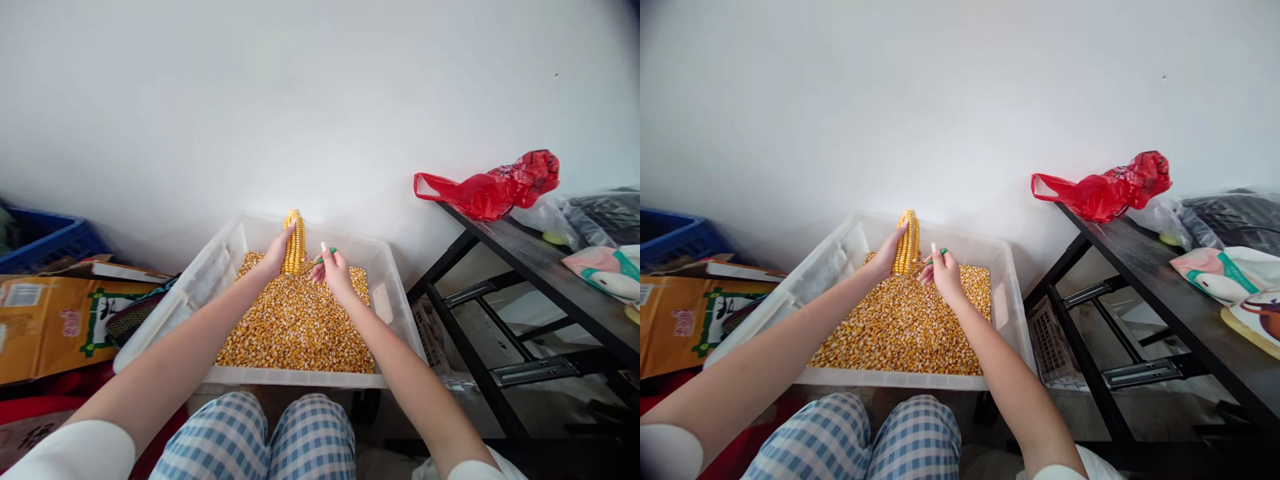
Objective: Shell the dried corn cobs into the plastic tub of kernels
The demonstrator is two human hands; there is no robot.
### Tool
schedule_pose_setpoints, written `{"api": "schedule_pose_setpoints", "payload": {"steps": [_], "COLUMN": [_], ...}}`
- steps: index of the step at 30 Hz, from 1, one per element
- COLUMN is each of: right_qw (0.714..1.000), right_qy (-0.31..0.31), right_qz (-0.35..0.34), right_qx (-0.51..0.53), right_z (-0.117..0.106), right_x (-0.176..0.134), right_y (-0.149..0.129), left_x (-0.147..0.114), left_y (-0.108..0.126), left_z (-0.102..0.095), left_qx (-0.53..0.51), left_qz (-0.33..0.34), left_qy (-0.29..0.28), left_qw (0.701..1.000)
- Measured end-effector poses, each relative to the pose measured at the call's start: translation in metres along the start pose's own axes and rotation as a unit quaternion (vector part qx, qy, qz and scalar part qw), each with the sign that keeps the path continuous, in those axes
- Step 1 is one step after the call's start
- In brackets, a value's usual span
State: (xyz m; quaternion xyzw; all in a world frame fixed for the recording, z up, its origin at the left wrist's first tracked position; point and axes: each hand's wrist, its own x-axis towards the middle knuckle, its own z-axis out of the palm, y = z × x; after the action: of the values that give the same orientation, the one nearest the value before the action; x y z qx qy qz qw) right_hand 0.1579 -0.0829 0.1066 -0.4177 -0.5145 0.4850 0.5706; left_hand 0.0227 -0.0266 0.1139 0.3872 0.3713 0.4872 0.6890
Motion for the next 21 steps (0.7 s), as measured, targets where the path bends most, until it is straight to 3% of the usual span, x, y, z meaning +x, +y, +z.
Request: {"api": "schedule_pose_setpoints", "payload": {"steps": [3, 10, 14, 21], "right_qw": [0.997, 0.996, 0.997, 0.995], "right_qy": [0.032, 0.050, 0.030, 0.027], "right_qz": [-0.030, 0.000, 0.022, -0.008], "right_qx": [0.062, 0.076, 0.064, 0.098], "right_z": [-0.0006, -0.0018, -0.0023, -0.0013], "right_x": [0.0027, 0.0060, 0.0049, 0.0051], "right_y": [-0.0075, -0.0083, -0.0058, -0.0090], "left_x": [-0.0004, -0.0023, -0.0031, -0.0022], "left_y": [-0.0018, -0.0020, 0.0025, 0.0032], "left_z": [0.0033, 0.0065, 0.0032, 0.0033], "left_qx": [-0.026, -0.073, -0.082, -0.107], "left_qz": [0.004, -0.014, -0.016, -0.013], "left_qy": [0.005, 0.018, 0.016, 0.014], "left_qw": [1.000, 0.997, 0.996, 0.994]}}
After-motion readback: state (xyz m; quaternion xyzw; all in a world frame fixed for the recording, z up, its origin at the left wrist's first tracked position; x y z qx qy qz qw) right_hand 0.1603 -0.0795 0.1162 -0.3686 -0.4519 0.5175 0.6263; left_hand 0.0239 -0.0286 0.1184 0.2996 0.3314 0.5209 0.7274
